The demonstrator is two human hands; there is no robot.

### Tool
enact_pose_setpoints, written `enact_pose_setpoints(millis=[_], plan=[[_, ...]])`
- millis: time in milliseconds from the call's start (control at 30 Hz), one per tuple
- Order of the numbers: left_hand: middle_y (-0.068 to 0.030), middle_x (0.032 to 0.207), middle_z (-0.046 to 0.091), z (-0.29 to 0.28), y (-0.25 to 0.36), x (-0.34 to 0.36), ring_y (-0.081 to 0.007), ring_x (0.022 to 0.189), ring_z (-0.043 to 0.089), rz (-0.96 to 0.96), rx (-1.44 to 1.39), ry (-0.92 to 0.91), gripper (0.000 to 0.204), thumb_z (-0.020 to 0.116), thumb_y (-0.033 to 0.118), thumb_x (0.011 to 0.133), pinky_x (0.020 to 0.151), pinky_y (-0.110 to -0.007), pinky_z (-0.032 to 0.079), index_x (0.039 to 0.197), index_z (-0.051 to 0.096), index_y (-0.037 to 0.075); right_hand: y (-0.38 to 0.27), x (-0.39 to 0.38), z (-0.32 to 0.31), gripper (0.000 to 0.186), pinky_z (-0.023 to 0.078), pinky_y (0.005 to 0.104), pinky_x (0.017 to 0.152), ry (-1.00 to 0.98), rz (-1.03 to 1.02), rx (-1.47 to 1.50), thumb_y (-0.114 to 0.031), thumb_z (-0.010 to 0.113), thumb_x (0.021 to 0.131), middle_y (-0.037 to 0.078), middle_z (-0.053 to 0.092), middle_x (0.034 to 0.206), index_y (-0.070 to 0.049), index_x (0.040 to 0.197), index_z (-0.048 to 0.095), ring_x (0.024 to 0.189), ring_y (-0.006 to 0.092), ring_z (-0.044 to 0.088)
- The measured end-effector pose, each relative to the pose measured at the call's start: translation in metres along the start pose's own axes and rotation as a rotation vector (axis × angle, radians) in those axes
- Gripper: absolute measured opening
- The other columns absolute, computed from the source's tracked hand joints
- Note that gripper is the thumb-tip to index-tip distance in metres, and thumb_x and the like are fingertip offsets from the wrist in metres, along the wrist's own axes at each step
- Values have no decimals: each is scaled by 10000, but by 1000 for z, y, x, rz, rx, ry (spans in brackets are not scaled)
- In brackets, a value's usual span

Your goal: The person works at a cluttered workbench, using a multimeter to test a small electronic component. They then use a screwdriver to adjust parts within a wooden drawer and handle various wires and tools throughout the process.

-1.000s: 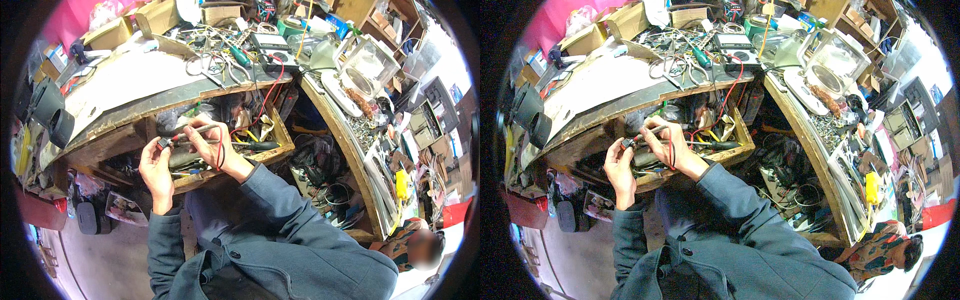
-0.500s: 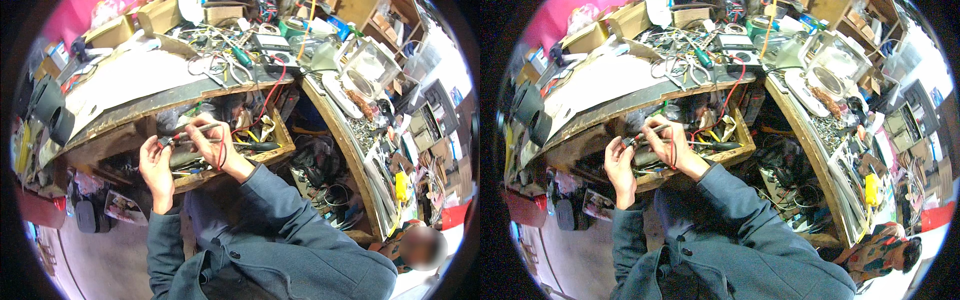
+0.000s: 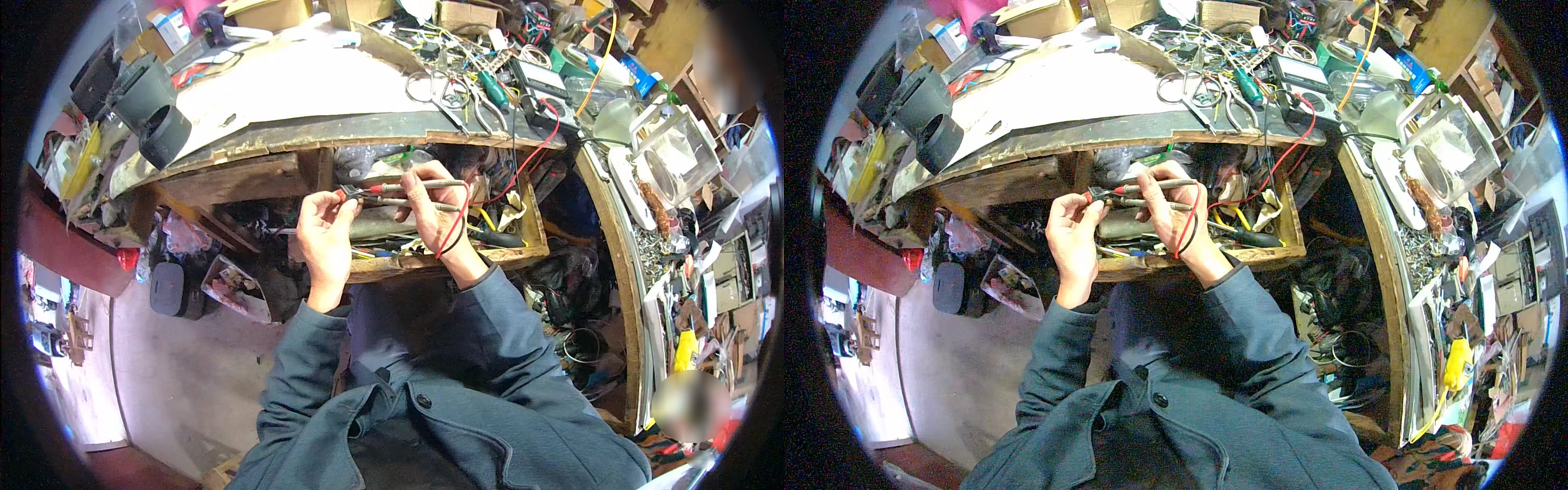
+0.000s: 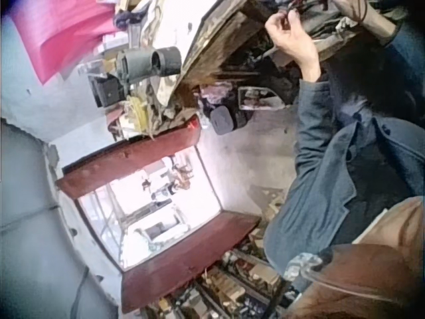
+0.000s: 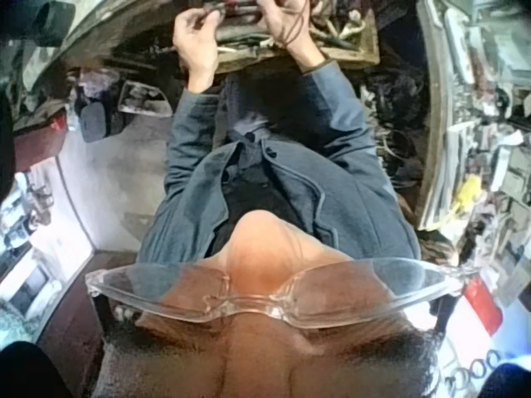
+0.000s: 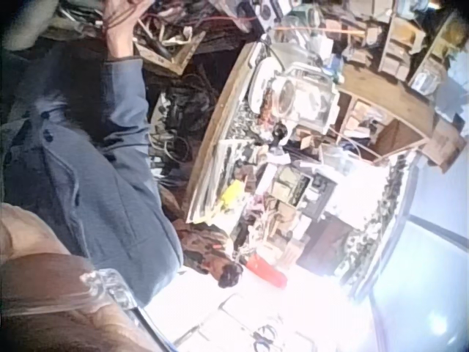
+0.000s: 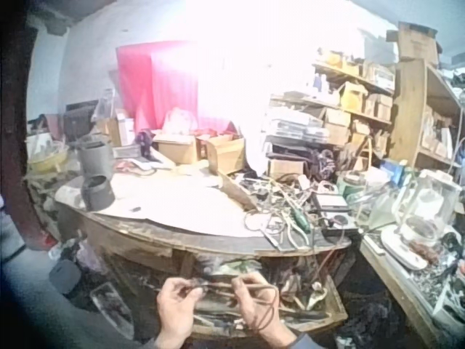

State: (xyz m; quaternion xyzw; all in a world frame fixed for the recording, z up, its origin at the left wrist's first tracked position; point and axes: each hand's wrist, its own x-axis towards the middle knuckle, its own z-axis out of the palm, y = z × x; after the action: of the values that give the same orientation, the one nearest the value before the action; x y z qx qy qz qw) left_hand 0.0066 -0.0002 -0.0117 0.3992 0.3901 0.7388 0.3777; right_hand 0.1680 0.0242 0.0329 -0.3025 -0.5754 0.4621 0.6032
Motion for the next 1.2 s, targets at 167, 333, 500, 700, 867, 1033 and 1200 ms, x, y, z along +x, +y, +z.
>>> enact_pose_setpoints(millis=[167,333,500,700,867,1033,1200], plan=[[-70,1021,647,-2,-4,0,-156,911,661,-15,5,26,178,667,-83,904,866,-316,600,1047,605,2,-3,1,-2,211,538,257,532,11,13,-26,-189,620,1018,55,662,769,16,970,636,607,90,608],[-66,1035,653,0,4,-1,-151,937,659,-34,-7,22,173,644,-73,923,878,-317,597,1071,602,6,-1,0,1,229,519,244,524,16,45,23,-221,629,1015,54,671,759,2,965,637,606,78,600],[-73,1051,638,1,5,-1,-151,959,648,-47,-30,39,185,642,-81,924,888,-318,600,1081,576,-7,1,0,1,197,497,242,515,-4,55,28,-206,626,1016,37,668,770,-10,995,638,608,69,594],[-77,1057,665,2,4,0,-152,963,654,-44,6,14,181,664,-43,924,875,-345,610,1091,606,-3,3,1,-3,152,511,241,516,-2,66,27,-164,627,1007,18,640,763,-13,995,636,602,68,594],[-79,1068,665,-1,5,1,-150,988,649,-44,32,27,231,672,-47,913,878,-338,603,1130,614,6,3,2,-1,146,515,234,528,-36,39,6,-154,625,1006,30,658,784,-9,1001,638,622,65,602],[-77,1139,624,1,6,2,-176,1020,651,-68,59,-15,502,651,-47,922,906,-314,570,1408,538,3,-4,-2,-3,190,516,241,572,73,-26,-19,-196,632,1010,38,672,793,-7,1024,652,672,74,614],[-13,1025,633,-2,9,2,-107,926,641,-152,72,-62,408,719,-48,872,836,-231,527,1270,677,34,-1,0,-2,208,509,234,599,16,-85,-166,-197,645,1005,40,664,831,0,1067,674,693,82,596]])
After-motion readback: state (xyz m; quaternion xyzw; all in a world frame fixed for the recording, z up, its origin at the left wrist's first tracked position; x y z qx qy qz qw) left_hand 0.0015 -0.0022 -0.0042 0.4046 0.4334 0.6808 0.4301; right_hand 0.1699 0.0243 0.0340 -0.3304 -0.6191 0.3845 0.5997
